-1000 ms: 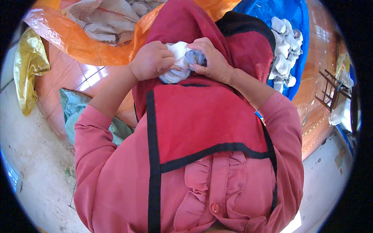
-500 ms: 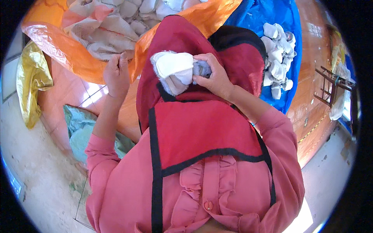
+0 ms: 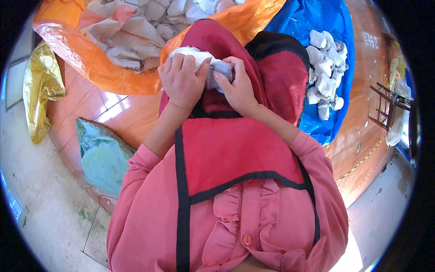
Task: The person sits on the floor and repeatedly stuffs white fabric pieces into a sock, then places the filled sock into a blue tarp. The person handles the sock and fabric pieces by hand throughout the process.
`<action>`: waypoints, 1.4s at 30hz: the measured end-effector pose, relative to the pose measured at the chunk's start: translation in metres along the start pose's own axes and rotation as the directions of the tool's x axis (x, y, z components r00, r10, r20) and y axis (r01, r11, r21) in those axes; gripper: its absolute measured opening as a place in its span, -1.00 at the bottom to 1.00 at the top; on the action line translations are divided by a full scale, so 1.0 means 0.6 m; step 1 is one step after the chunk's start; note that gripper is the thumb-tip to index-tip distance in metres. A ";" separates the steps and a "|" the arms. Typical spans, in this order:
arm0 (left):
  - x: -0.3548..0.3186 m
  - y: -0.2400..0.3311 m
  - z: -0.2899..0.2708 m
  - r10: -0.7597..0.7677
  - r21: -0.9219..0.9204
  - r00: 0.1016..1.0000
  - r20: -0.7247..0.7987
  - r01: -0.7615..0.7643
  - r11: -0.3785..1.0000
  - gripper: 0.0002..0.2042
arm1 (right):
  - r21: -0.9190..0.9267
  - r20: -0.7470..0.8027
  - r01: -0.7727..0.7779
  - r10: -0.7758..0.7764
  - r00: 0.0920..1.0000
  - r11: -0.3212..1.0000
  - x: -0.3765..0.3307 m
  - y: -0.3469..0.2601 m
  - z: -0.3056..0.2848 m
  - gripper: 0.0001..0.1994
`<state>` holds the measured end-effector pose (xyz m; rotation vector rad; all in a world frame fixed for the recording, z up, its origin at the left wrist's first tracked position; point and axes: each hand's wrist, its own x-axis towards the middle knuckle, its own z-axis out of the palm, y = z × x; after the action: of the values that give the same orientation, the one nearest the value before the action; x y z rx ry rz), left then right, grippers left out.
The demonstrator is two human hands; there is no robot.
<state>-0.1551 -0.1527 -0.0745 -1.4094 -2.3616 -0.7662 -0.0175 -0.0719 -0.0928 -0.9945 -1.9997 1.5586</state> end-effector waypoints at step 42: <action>0.060 -0.098 0.036 0.294 -0.366 0.951 0.096 -0.241 0.899 -0.65 | 0.570 0.324 -0.490 0.368 0.872 0.660 0.048 0.017 0.010 -0.73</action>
<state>-0.2235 -0.1366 -0.0918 -1.9538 -2.1356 -1.0735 -0.0377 -0.0535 -0.1071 -1.0951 -1.1635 2.4424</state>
